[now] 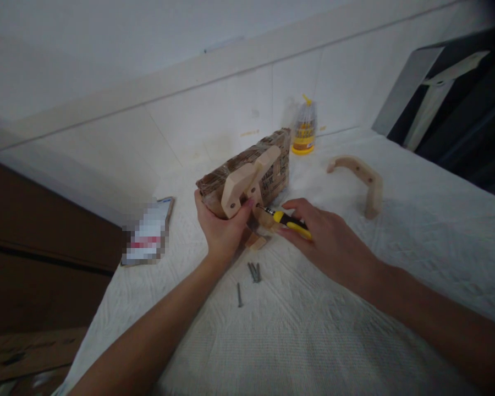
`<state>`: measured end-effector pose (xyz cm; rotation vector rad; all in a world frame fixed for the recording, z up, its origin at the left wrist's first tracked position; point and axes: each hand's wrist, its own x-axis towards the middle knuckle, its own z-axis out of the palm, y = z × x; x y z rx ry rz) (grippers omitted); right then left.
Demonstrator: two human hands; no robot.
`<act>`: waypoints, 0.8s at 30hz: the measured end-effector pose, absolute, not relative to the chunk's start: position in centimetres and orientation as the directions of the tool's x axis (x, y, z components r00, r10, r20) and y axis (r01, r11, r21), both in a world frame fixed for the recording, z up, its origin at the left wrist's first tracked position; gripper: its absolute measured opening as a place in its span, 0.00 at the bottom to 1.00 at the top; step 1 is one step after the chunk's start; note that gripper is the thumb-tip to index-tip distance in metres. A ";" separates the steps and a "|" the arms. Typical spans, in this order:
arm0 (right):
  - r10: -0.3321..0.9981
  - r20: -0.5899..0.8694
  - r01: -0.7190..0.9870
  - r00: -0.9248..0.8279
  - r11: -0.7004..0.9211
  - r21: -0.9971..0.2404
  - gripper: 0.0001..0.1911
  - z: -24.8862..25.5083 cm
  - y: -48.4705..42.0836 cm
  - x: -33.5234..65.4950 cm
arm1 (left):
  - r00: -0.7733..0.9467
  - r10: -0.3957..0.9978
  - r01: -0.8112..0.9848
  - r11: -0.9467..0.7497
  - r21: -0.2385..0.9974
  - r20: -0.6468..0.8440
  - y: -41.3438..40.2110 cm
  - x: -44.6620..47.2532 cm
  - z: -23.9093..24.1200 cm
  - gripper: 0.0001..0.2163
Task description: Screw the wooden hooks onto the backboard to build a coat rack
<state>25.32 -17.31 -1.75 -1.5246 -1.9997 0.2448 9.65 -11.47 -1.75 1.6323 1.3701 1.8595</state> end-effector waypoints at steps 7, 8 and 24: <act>0.883 0.457 0.816 -0.106 0.340 -0.467 0.08 -1.9 -17.3 25.3 | -0.297 0.738 0.340 -0.511 0.789 0.606 -11.5 9.6 -1.8 0.22; 0.892 0.443 0.815 -0.086 0.319 -0.483 0.08 -1.8 -17.3 25.4 | -0.301 0.739 0.348 -0.503 0.791 0.602 -11.5 9.6 -1.8 0.21; 0.874 0.479 0.808 -0.076 0.335 -0.484 0.11 -1.8 -17.3 25.3 | -0.309 0.758 0.337 -0.478 0.811 0.575 -11.5 9.7 -1.7 0.22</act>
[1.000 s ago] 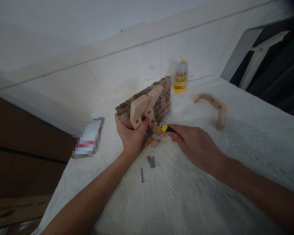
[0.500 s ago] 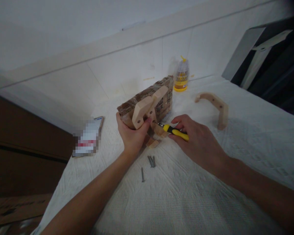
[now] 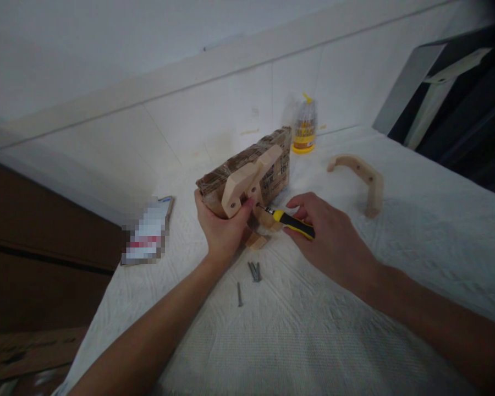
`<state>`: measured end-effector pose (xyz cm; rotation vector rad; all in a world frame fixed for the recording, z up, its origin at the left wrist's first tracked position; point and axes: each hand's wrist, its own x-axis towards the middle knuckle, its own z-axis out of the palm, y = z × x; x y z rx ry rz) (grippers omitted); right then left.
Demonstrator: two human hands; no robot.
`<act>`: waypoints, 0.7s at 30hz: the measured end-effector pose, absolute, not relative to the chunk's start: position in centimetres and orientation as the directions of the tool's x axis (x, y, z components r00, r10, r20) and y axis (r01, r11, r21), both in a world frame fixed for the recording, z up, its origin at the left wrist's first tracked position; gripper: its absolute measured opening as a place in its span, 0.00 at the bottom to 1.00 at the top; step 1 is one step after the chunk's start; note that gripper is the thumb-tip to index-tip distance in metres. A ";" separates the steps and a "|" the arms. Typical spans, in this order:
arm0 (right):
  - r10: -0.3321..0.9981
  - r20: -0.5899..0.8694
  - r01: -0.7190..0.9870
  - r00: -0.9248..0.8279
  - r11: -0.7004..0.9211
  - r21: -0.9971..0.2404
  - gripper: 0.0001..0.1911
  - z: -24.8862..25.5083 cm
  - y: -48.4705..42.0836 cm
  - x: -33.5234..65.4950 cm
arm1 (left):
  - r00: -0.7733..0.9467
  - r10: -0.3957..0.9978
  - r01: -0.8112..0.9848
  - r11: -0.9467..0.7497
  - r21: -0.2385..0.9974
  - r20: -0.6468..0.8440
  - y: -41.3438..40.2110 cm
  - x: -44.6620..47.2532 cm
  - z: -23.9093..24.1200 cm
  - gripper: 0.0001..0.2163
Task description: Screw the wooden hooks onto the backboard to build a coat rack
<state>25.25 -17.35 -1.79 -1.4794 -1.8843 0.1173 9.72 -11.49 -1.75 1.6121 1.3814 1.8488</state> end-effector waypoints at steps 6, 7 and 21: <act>0.949 0.314 0.809 -0.032 0.209 -0.549 0.10 -1.0 -17.4 25.5 | -0.335 0.733 0.362 -0.480 0.800 0.591 -11.2 9.5 -1.9 0.23; 0.958 0.284 0.798 -0.047 0.207 -0.565 0.09 -1.1 -17.4 25.4 | -0.332 0.737 0.360 -0.478 0.801 0.589 -11.1 9.5 -1.9 0.23; 0.933 0.352 0.795 -0.072 0.267 -0.545 0.10 -1.3 -17.4 25.4 | -0.314 0.747 0.342 -0.488 0.803 0.587 -11.3 9.6 -1.8 0.22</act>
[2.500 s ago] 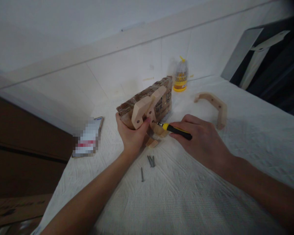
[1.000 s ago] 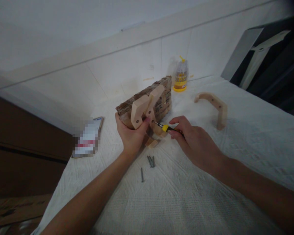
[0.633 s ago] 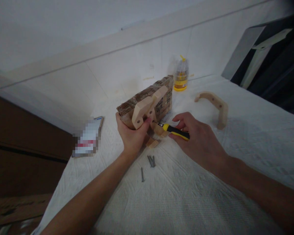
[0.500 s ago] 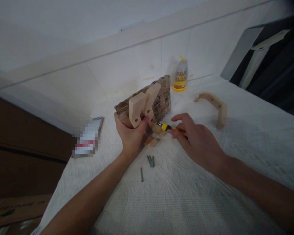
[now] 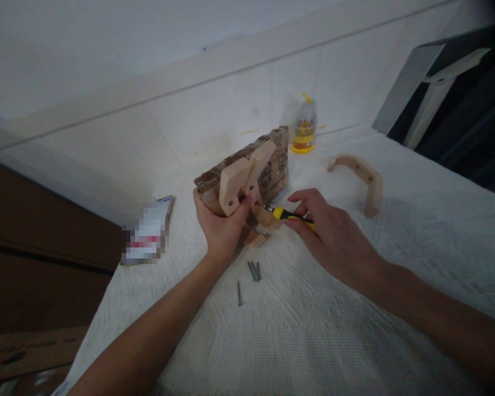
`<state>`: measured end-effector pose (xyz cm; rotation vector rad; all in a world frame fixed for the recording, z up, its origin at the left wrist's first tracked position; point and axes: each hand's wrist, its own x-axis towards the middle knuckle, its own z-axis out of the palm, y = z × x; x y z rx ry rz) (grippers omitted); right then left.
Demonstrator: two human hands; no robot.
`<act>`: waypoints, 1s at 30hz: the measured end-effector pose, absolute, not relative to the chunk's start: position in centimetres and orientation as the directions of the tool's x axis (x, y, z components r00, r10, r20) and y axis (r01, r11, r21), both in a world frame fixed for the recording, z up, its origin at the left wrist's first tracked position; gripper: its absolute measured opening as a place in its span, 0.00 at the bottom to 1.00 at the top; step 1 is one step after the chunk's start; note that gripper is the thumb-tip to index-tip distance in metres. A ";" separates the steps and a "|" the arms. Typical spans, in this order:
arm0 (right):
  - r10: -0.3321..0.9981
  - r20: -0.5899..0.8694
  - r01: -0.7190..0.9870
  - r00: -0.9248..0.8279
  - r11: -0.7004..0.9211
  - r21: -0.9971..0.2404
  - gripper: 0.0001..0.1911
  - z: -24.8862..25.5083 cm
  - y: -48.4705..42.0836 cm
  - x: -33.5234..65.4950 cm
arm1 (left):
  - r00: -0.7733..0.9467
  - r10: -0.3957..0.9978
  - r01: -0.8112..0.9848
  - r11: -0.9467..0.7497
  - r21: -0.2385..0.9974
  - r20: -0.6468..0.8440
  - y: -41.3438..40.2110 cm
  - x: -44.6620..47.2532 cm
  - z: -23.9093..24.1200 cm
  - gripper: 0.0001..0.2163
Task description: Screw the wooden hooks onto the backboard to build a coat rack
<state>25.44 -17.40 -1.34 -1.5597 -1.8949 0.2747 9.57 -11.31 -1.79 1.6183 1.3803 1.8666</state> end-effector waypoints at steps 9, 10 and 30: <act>0.879 0.472 0.768 -0.072 0.351 -0.537 0.14 -1.6 -17.2 25.3 | -0.305 0.740 0.308 -0.518 0.798 0.599 -11.3 9.6 -1.9 0.22; 0.891 0.451 0.776 -0.046 0.317 -0.546 0.13 -1.5 -17.2 25.4 | -0.298 0.739 0.305 -0.526 0.794 0.604 -11.2 9.6 -1.9 0.22; 0.939 0.315 0.788 -0.142 0.300 -0.538 0.11 -1.6 -17.4 25.0 | -0.294 0.726 0.331 -0.533 0.778 0.622 -11.1 9.5 -2.1 0.23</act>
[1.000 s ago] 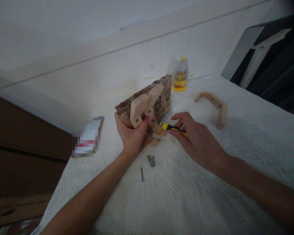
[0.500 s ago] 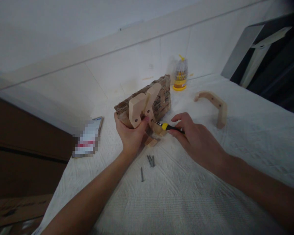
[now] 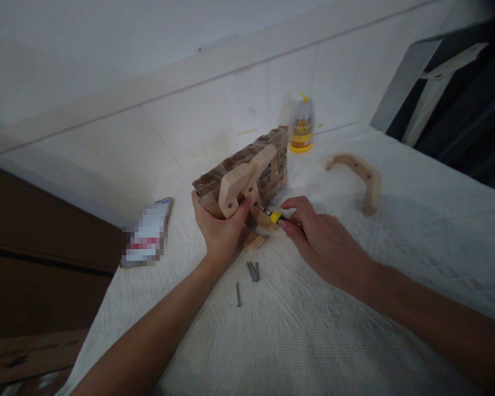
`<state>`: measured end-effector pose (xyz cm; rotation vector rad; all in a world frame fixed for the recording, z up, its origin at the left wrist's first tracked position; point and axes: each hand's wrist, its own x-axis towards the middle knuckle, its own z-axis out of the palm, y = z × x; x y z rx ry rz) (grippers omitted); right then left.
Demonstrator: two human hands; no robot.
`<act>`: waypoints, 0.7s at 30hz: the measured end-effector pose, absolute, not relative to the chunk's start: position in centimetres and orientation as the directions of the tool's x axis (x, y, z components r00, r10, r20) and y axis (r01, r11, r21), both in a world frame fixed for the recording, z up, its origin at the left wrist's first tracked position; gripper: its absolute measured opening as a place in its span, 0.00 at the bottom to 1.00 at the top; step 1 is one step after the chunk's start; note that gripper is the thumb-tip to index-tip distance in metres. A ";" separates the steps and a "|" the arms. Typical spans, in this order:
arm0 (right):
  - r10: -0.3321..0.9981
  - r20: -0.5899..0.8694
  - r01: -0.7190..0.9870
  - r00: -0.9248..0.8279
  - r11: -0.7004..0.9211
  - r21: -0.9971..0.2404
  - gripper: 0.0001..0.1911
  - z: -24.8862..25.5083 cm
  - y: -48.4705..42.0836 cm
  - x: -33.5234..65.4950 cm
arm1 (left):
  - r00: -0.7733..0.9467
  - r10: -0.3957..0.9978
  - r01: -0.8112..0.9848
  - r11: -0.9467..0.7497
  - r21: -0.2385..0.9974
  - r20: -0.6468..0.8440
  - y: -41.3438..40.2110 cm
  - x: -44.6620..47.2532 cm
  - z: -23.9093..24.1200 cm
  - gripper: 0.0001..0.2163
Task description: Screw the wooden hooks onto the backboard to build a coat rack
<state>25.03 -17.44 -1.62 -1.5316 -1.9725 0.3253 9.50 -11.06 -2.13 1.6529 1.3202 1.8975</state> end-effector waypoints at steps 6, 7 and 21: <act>0.858 0.514 0.756 -0.029 0.355 -0.550 0.15 -1.8 -17.4 25.1 | -0.293 0.734 0.317 -0.530 0.787 0.612 -11.2 9.6 -2.1 0.23; 0.864 0.503 0.747 -0.018 0.345 -0.568 0.14 -1.6 -17.4 25.2 | -0.294 0.733 0.320 -0.529 0.786 0.613 -11.2 9.6 -2.0 0.23; 0.838 0.543 0.737 -0.058 0.403 -0.543 0.13 -2.0 -17.2 25.1 | -0.288 0.727 0.330 -0.536 0.777 0.624 -11.4 9.6 -2.0 0.22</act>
